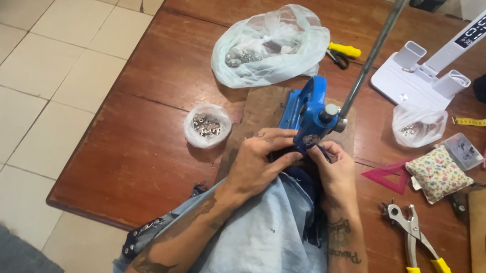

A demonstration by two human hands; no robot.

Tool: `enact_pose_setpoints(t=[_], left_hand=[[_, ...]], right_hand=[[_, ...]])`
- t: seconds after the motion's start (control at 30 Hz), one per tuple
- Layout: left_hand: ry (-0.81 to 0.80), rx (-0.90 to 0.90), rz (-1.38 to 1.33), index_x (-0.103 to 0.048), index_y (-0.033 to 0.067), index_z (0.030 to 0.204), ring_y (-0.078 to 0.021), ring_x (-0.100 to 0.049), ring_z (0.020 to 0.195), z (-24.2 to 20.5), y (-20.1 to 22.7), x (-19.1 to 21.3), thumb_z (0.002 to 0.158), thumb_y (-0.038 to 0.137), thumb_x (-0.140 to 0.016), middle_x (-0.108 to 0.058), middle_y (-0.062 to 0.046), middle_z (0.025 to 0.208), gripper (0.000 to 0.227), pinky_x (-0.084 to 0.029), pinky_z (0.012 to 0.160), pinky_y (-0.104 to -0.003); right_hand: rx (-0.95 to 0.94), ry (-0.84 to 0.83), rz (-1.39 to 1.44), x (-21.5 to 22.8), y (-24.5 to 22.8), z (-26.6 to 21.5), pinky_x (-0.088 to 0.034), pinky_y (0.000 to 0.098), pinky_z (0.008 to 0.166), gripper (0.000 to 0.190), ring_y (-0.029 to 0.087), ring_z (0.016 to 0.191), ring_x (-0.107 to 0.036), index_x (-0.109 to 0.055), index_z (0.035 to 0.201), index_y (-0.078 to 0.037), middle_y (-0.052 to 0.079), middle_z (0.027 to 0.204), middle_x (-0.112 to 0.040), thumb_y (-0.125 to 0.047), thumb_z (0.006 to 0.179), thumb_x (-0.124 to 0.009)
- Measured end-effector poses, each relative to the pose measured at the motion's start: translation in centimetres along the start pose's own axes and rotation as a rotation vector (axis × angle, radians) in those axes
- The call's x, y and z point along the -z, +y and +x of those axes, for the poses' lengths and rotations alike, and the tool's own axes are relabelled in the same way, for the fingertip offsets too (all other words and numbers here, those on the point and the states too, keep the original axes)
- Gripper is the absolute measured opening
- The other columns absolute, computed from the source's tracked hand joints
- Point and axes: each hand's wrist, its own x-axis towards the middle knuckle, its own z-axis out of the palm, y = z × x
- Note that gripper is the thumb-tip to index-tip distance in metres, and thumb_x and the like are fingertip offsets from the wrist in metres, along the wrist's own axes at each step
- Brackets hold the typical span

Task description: The person places metal rivets into pre-punched holes on a piece of dark denim fabric. They position the fabric under a blue manual rivet press and pull the lever down to secure each rivet. The person repeats this process for multiple rivets along the edge of the fabric.

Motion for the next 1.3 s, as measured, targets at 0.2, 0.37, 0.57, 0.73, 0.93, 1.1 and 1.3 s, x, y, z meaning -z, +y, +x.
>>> enact_pose_setpoints(t=[0.2, 0.37, 0.57, 0.73, 0.93, 1.1, 1.3], left_hand=[[-0.064, 0.227, -0.198, -0.099, 0.0204, 0.125, -0.0222, -0.085, 0.13, 0.0, -1.6, 0.0, 0.099, 0.024, -0.104, -0.095, -0.002, 0.135, 0.027, -0.062, 0.117, -0.036], [-0.089, 0.284, -0.2, -0.099, 0.0168, 0.122, -0.0269, -0.08, 0.132, 0.3, -1.6, 0.4, 0.093, 0.028, -0.106, -0.092, -0.002, 0.143, 0.032, -0.059, 0.123, -0.04], [-0.092, 0.19, -0.17, -0.096, 0.0093, 0.118, -0.0359, -0.078, 0.123, 0.6, -1.1, 1.0, 0.091, 0.028, -0.106, -0.087, -0.009, 0.153, 0.034, -0.063, 0.115, -0.047], [-0.098, 0.183, -0.154, -0.096, 0.0105, 0.12, -0.0369, -0.078, 0.123, 0.4, -1.8, 1.0, 0.091, 0.031, -0.106, -0.084, -0.008, 0.156, 0.037, -0.064, 0.114, -0.049], [-0.115, 0.212, -0.174, -0.097, 0.014, 0.119, -0.0306, -0.079, 0.123, 1.0, -2.3, 0.8, 0.089, 0.029, -0.106, -0.084, -0.004, 0.158, 0.035, -0.063, 0.114, -0.043], [-0.123, 0.225, -0.179, -0.097, 0.013, 0.119, -0.0291, -0.079, 0.124, 0.7, -2.4, 0.6, 0.089, 0.031, -0.107, -0.083, -0.005, 0.159, 0.036, -0.062, 0.114, -0.042], [-0.117, 0.236, -0.207, -0.098, 0.0135, 0.121, -0.0248, -0.079, 0.124, 0.6, -2.1, 0.5, 0.091, 0.029, -0.107, -0.082, -0.004, 0.16, 0.036, -0.061, 0.115, -0.039]], right_hand=[[0.089, 0.035, -0.378, 1.5, -3.3, -2.0, -0.058, 0.0263, 0.067, 0.023, 0.006, 0.079, -0.071, -0.096, 0.103, -0.022, -0.001, 0.08, -0.082, -0.044, 0.11, -0.097], [0.307, 0.025, -0.643, 1.7, -8.1, -1.9, -0.066, 0.0462, 0.087, 0.021, 0.024, 0.094, -0.084, -0.096, 0.115, -0.016, 0.01, 0.1, -0.091, -0.035, 0.113, -0.087], [0.616, 0.066, -0.724, 3.7, -2.9, 9.7, -0.065, 0.0504, 0.096, 0.018, 0.032, 0.101, -0.081, -0.096, 0.117, -0.02, 0.012, 0.111, -0.083, -0.026, 0.1, -0.098], [0.587, 0.061, -0.785, 5.0, -0.7, 11.3, -0.066, 0.0542, 0.098, 0.015, 0.04, 0.11, -0.082, -0.091, 0.112, -0.01, 0.019, 0.111, -0.082, -0.022, 0.103, -0.096], [0.383, 0.12, -0.605, 4.8, -2.8, 9.0, -0.068, 0.0447, 0.094, 0.02, 0.025, 0.108, -0.083, -0.093, 0.129, -0.013, 0.013, 0.111, -0.09, -0.025, 0.114, -0.088], [0.386, 0.109, -0.6, 5.5, -2.6, 9.3, -0.068, 0.0414, 0.088, 0.02, 0.023, 0.106, -0.087, -0.095, 0.13, -0.017, 0.013, 0.11, -0.091, -0.027, 0.114, -0.094], [0.353, 0.205, -0.744, 5.4, -1.9, 10.2, -0.07, 0.0414, 0.093, 0.028, 0.02, 0.105, -0.087, -0.096, 0.122, -0.039, -0.005, 0.109, -0.09, -0.04, 0.096, -0.104]])
